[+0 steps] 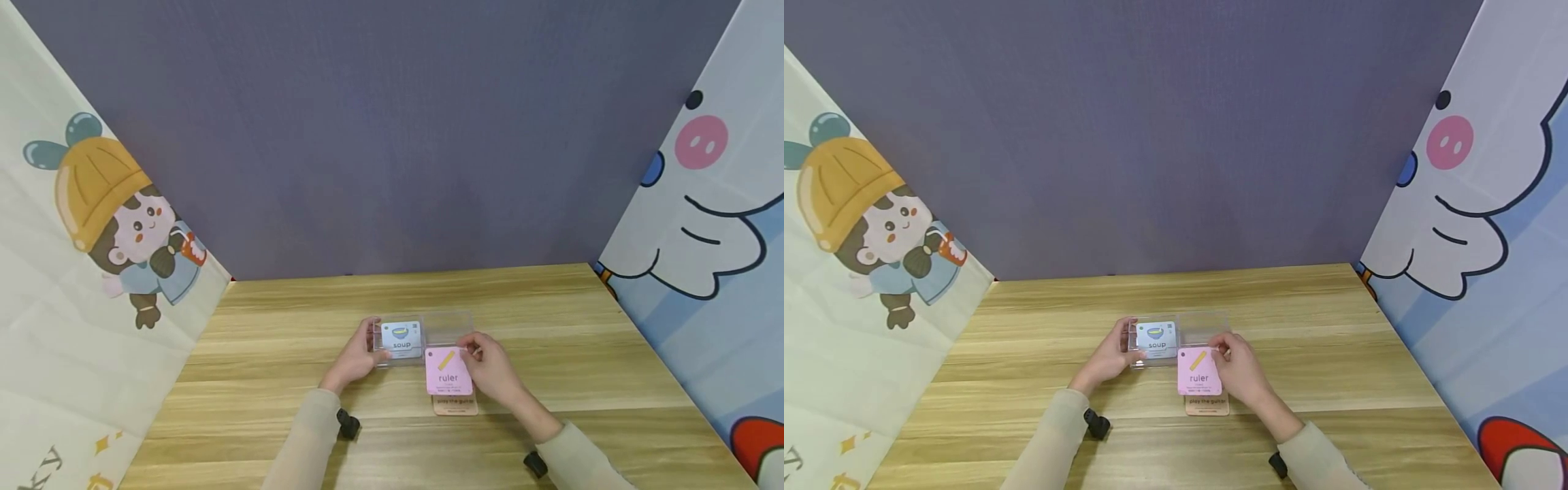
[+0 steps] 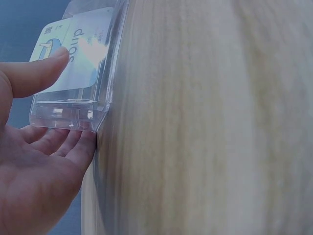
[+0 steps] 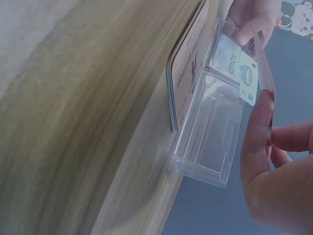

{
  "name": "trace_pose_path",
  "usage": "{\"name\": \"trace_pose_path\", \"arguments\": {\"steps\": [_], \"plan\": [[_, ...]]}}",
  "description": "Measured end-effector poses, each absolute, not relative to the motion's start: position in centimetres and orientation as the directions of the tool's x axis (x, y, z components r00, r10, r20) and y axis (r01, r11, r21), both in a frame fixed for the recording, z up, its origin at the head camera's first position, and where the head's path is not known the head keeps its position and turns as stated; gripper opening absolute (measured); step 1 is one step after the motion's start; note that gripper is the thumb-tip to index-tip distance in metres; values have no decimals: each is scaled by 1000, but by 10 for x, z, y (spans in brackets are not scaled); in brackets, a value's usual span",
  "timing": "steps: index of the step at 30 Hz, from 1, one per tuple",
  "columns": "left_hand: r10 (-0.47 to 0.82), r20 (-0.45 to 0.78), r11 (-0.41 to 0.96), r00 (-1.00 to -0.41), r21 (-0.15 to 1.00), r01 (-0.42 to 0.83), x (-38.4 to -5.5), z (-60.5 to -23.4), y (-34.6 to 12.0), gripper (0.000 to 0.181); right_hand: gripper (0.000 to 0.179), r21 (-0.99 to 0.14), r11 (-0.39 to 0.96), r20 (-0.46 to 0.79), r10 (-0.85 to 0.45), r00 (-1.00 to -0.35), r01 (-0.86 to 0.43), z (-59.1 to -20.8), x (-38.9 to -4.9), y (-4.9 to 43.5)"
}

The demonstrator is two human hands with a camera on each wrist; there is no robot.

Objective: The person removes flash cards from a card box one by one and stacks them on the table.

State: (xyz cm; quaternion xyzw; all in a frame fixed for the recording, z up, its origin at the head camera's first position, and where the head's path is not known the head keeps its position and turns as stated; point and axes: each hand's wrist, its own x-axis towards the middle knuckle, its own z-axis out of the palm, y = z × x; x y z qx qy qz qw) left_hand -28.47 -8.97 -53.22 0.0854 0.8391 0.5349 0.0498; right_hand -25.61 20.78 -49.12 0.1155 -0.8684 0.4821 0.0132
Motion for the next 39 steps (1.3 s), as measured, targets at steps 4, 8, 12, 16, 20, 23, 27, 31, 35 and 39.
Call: {"name": "trace_pose_path", "arguments": {"steps": [4,8,12,16,20,23,27,31,35,39], "plan": [[199,10,408,-980,908,92,-284,-532,-90,78,17,-830,517,122,-196,-973,-208,-492,-255,209],[200,14,404,-980,909,96,-284,-532,-90,78,16,-819,535,120,-196,-973,-209,-494,-255,210],[197,12,405,-980,910,92,-284,-532,-89,78,14,-815,548,97,-192,-977,-188,-496,-254,212],[194,7,408,-981,909,87,-283,-532,-89,78,14,-812,559,67,-192,-979,-166,-500,-255,213],[194,10,409,-981,908,90,-284,-532,-88,78,14,-807,567,68,-194,-979,-168,-504,-255,213],[195,13,412,-981,906,94,-284,-532,-89,78,13,-798,577,73,-192,-979,-173,-506,-254,213],[191,13,415,-981,905,93,-284,-532,-88,78,14,-793,583,74,-197,-978,-177,-508,-254,213],[184,6,409,-983,909,82,-283,-531,-88,79,15,-788,588,72,-207,-976,-183,-508,-253,213],[185,4,408,-983,910,80,-283,-531,-88,79,15,-775,602,78,-211,-974,-193,-509,-253,213],[188,7,412,-982,907,85,-282,-530,-87,78,14,-761,616,84,-218,-972,-204,-510,-253,213]]}}
